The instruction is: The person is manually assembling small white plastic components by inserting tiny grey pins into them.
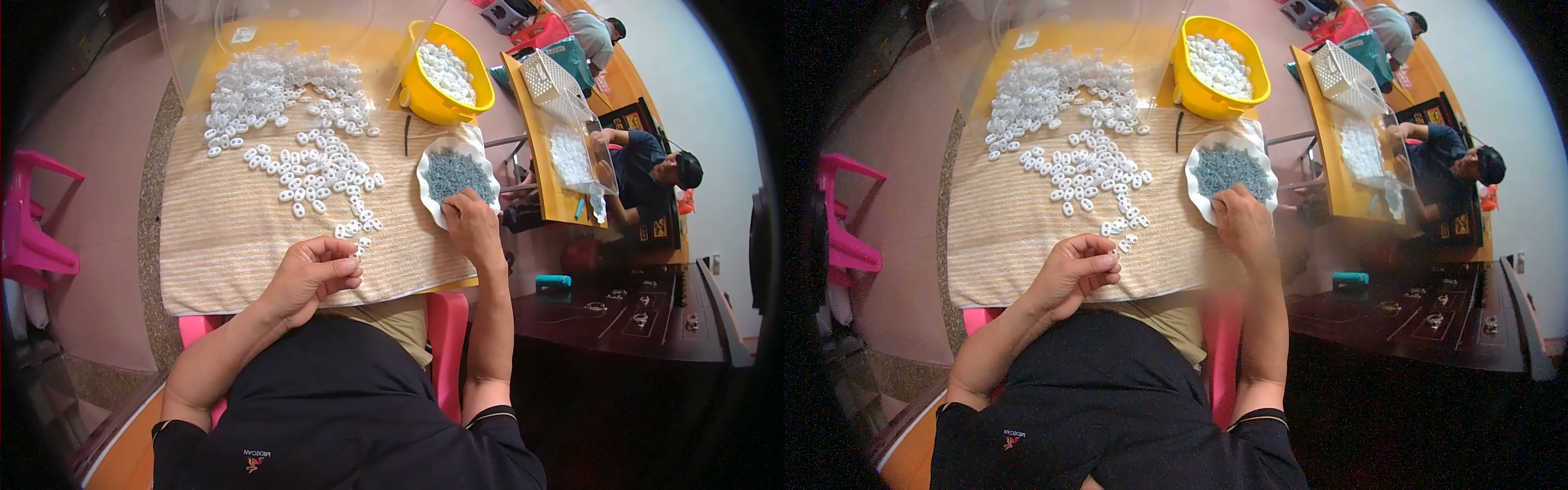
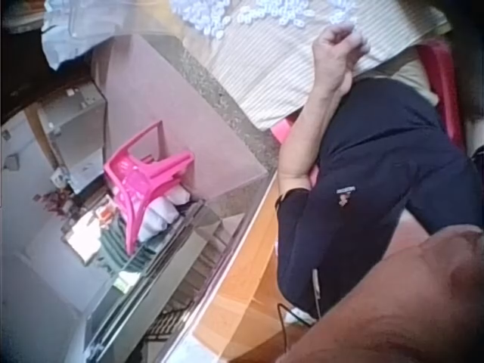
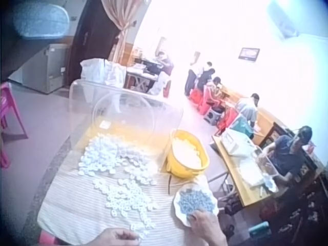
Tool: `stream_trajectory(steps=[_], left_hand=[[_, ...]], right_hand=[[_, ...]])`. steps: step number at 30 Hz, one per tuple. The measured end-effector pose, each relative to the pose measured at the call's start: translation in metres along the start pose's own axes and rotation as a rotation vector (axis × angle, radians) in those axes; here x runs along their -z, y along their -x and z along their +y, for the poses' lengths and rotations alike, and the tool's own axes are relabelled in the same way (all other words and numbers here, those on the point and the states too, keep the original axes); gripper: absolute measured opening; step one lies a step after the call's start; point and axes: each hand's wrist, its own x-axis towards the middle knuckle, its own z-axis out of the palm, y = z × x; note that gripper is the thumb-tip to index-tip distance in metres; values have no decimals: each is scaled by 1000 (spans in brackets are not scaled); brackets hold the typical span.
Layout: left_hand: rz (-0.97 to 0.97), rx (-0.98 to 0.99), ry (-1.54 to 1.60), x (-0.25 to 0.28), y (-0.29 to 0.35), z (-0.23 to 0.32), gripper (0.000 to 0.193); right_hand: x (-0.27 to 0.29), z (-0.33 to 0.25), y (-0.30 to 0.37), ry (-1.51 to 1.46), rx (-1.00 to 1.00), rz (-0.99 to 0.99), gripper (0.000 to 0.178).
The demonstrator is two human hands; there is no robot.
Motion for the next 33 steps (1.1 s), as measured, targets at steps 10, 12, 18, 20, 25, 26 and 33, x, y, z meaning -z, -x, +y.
stream_trajectory(steps=[10,12,18,20,25,26,33], left_hand=[[-2,0,3,0,-1,1,16],[-2,2,1,0,-1,1,16],[12,0,-9,0,-1,0,14],[18,0,-6,1,-1,-1,14],[2,5,-10,2,-2,-1,14],[14,7,-9,0,-2,0,14],[-14,-11,-57,-2,0,0,14]], right_hand=[[-3,3,0,-28,34,105,12],[-3,4,0,-41,20,101,12],[-4,0,3,-77,15,144,13],[-2,-10,5,-190,26,126,10],[-9,-56,16,-570,160,51,4],[-9,-68,19,-580,159,44,4],[-21,-102,26,-671,331,-138,10]])
